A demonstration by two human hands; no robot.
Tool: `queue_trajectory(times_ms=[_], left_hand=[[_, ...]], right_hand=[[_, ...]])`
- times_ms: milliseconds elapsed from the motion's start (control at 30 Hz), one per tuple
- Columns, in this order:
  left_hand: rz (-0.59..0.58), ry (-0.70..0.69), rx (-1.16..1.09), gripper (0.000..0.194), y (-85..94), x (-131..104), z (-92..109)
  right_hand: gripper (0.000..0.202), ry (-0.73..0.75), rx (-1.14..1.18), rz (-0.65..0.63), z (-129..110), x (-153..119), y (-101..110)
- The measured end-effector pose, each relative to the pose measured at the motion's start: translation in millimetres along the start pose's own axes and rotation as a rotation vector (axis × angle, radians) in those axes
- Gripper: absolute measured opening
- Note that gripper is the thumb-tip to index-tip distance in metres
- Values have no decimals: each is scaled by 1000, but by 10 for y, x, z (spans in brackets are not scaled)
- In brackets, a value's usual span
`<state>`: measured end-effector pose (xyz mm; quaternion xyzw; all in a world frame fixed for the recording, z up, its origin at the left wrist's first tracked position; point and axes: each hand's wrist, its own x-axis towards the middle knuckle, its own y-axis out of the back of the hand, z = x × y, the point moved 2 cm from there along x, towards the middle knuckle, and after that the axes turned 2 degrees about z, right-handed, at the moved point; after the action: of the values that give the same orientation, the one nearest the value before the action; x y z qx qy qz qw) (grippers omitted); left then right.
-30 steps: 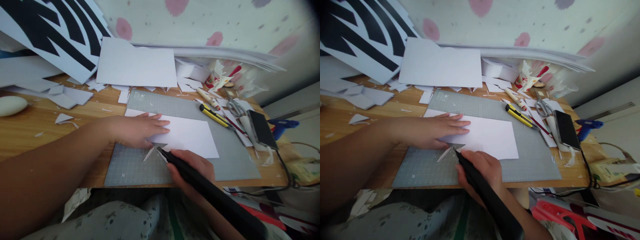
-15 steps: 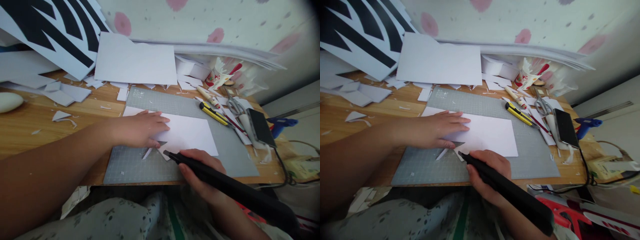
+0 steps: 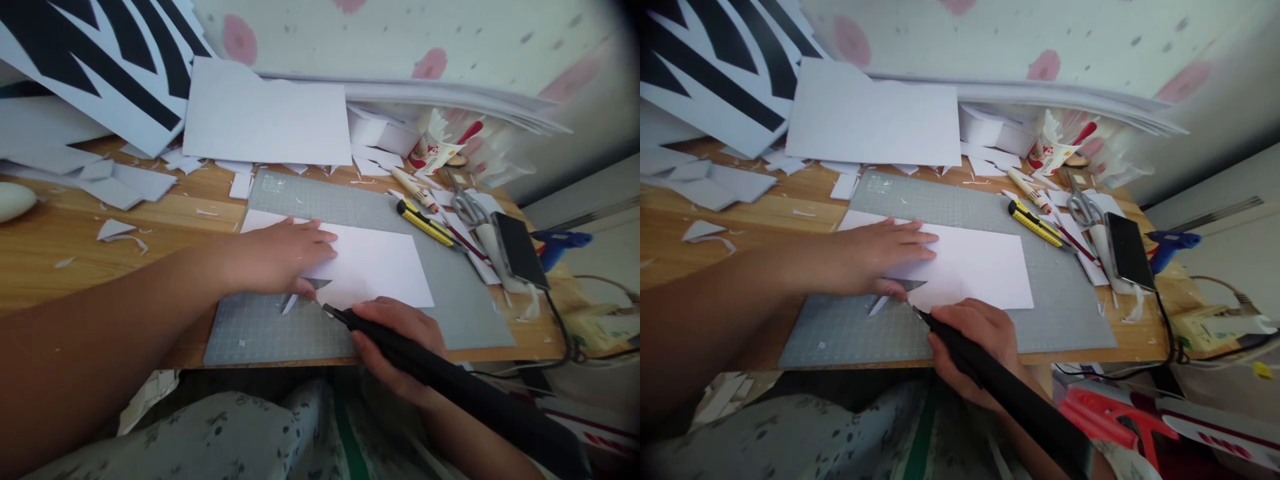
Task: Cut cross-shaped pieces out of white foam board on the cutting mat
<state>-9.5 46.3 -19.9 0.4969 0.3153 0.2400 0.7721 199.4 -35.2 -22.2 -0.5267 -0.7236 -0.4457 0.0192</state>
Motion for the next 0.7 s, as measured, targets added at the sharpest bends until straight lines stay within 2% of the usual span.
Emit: queue_trajectory(times_ms=[167, 267, 433, 567, 700], left_hand=[[7, -24, 8, 66, -38, -4, -37], [-6, -38, 27, 66, -34, -22, -51], [51, 13, 0, 56, 54, -37, -109], [92, 87, 50, 70, 103, -39, -156], [121, 48, 83, 76, 137, -53, -111]], right_hand=[[28, -5, 26, 11, -1, -42, 49], [27, -55, 59, 40, 34, -113, 77], [20, -313, 213, 157, 162, -273, 119], [13, -539, 397, 159, 243, -361, 159], [18, -732, 671, 130, 269, -387, 174]])
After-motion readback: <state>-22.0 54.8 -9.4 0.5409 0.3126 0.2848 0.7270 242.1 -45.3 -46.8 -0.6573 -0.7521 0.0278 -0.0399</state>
